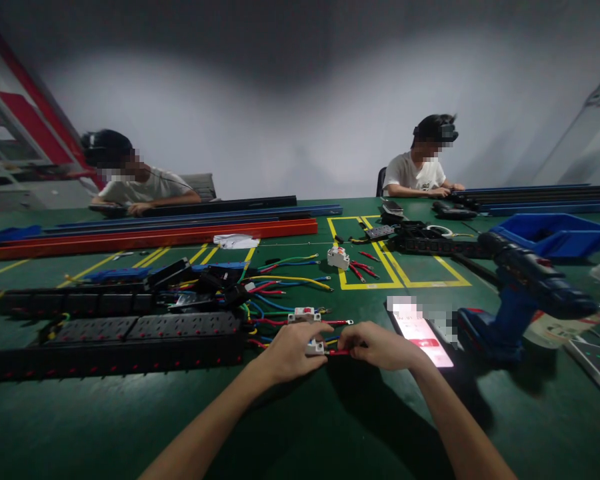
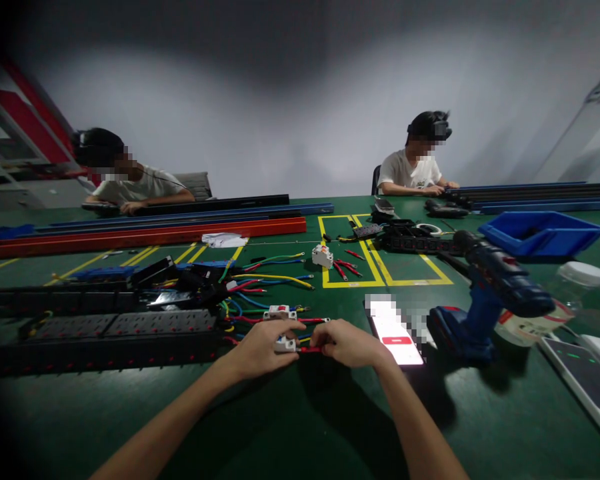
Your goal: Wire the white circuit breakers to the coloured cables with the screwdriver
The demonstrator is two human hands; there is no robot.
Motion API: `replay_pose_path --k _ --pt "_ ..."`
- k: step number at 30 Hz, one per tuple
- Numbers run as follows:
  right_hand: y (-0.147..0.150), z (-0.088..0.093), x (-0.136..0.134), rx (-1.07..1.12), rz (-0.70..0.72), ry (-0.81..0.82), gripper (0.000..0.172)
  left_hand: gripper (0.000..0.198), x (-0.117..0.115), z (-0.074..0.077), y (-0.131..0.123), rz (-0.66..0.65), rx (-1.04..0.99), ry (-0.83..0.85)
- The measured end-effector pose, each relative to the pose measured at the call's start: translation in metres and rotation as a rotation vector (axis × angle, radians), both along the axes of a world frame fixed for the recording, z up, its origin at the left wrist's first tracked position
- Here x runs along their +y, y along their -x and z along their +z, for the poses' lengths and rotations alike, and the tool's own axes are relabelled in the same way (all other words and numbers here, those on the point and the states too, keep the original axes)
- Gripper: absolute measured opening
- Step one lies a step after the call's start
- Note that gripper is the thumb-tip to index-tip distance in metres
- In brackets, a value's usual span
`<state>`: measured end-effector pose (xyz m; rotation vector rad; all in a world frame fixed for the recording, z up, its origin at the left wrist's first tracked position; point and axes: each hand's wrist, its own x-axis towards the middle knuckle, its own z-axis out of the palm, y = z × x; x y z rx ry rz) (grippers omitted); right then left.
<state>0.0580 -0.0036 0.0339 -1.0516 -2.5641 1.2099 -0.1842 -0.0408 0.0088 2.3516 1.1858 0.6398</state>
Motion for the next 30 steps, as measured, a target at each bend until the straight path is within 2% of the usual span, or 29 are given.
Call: replay_pose_path --k 8,14,19,25,30 --pt "0.013 -0.008 -0.003 0.024 -0.057 -0.069 0.033 0.061 0.000 -0.002 0.000 0.000 -0.005 -0.003" --pt "0.013 -0.011 -0.002 0.069 -0.121 -0.094 0.033 0.056 -0.001 0.001 -0.004 0.031 0.028 -0.014" --pt "0.011 -0.012 -0.002 0.085 -0.120 -0.062 0.030 0.051 -0.001 0.001 -0.005 0.047 0.041 -0.004" --pt "0.005 -0.002 -0.003 0.099 -0.068 0.034 0.042 0.045 -0.001 0.000 -0.004 0.018 0.015 -0.019" --pt "-0.016 0.009 0.004 0.043 -0.150 -0.002 0.026 0.042 -0.001 -0.003 -0.004 0.015 -0.003 -0.035"
